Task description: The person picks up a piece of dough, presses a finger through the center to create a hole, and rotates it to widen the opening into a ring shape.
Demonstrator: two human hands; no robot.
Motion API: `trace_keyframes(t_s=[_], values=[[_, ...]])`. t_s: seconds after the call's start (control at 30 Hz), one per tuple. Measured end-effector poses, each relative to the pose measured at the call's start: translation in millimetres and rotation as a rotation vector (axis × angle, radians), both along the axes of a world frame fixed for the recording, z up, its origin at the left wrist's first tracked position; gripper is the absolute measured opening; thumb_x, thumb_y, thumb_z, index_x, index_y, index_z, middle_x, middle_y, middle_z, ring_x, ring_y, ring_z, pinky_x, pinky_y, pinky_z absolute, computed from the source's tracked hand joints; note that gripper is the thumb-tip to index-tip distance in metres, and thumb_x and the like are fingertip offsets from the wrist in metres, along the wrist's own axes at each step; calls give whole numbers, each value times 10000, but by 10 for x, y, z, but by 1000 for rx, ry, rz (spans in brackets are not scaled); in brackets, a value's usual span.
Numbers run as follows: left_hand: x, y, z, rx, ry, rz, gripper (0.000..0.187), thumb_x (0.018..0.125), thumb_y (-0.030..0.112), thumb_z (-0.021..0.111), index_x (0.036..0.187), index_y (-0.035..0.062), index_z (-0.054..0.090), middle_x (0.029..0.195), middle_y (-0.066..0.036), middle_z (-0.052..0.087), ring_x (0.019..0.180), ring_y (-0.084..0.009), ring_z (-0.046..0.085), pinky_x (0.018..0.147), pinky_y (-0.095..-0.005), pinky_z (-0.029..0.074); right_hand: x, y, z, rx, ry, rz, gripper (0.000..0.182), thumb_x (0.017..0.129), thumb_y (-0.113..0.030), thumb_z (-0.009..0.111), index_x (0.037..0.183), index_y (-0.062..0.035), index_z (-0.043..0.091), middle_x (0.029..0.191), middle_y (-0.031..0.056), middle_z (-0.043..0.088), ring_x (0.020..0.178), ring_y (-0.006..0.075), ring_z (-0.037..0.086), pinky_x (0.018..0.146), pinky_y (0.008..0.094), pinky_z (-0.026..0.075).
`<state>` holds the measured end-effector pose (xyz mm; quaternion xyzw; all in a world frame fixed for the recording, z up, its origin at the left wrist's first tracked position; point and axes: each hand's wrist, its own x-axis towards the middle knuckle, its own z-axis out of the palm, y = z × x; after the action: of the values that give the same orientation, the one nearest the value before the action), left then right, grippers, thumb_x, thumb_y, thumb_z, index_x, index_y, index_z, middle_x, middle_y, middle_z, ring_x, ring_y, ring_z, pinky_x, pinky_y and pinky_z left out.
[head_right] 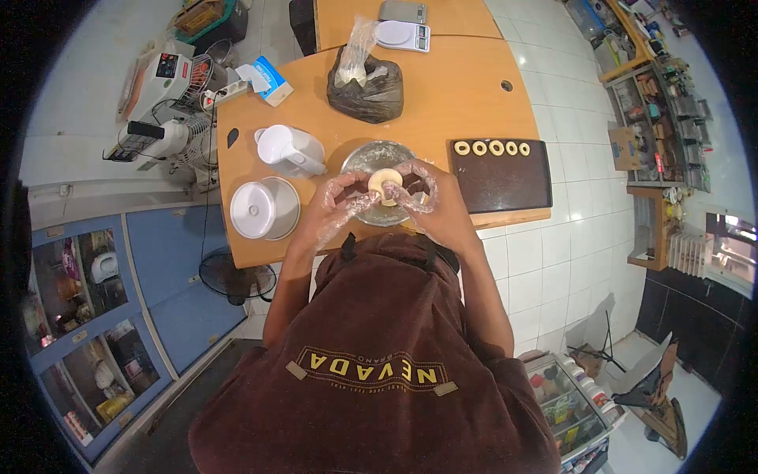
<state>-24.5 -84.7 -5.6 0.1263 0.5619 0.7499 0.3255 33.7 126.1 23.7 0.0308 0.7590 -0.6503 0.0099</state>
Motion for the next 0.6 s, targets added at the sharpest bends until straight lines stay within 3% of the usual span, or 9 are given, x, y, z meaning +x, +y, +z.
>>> trace_keyframes(t_s=[0.17, 0.27, 0.37, 0.5, 0.6], values=[[-34, 3, 43, 24, -92, -19, 229, 962, 109, 728, 1151, -10, 680, 1036, -45, 687, 892, -113, 642, 771, -277, 527, 11, 4, 57, -45, -74, 41, 207, 960, -136, 754, 1080, 17, 685, 975, 44, 694, 907, 93, 615, 835, 289, 514], [-22, 23, -45, 120, -176, 38, 180, 966, 102, 724, 1105, -2, 679, 981, -3, 658, 861, -58, 583, 723, -220, 487, 25, 10, 146, -85, -127, 86, 173, 966, -120, 748, 1059, 11, 684, 976, 19, 677, 933, 84, 603, 858, 280, 504], [-37, 21, -28, 109, -180, 37, 200, 970, 126, 728, 1118, -1, 682, 985, -32, 676, 844, -104, 620, 742, -275, 514, 44, 14, 129, -213, -167, 57, 160, 962, -112, 751, 1047, 6, 686, 976, 7, 673, 935, 79, 593, 850, 276, 499], [-30, -2, -48, 96, -171, -12, 232, 971, 131, 730, 1151, -3, 670, 1002, -37, 678, 877, -101, 619, 770, -270, 517, 30, 22, 65, -309, -117, 25, 299, 959, -179, 770, 1151, 30, 675, 1073, 26, 689, 972, 104, 631, 869, 293, 529], [-11, 2, -2, 87, -145, -10, 262, 970, 126, 732, 1181, -9, 655, 1047, -45, 678, 913, -100, 618, 801, -263, 517, 36, -23, 45, -297, -164, -10, 287, 958, -166, 768, 1156, 22, 679, 1056, 31, 692, 951, 97, 624, 854, 285, 526]])
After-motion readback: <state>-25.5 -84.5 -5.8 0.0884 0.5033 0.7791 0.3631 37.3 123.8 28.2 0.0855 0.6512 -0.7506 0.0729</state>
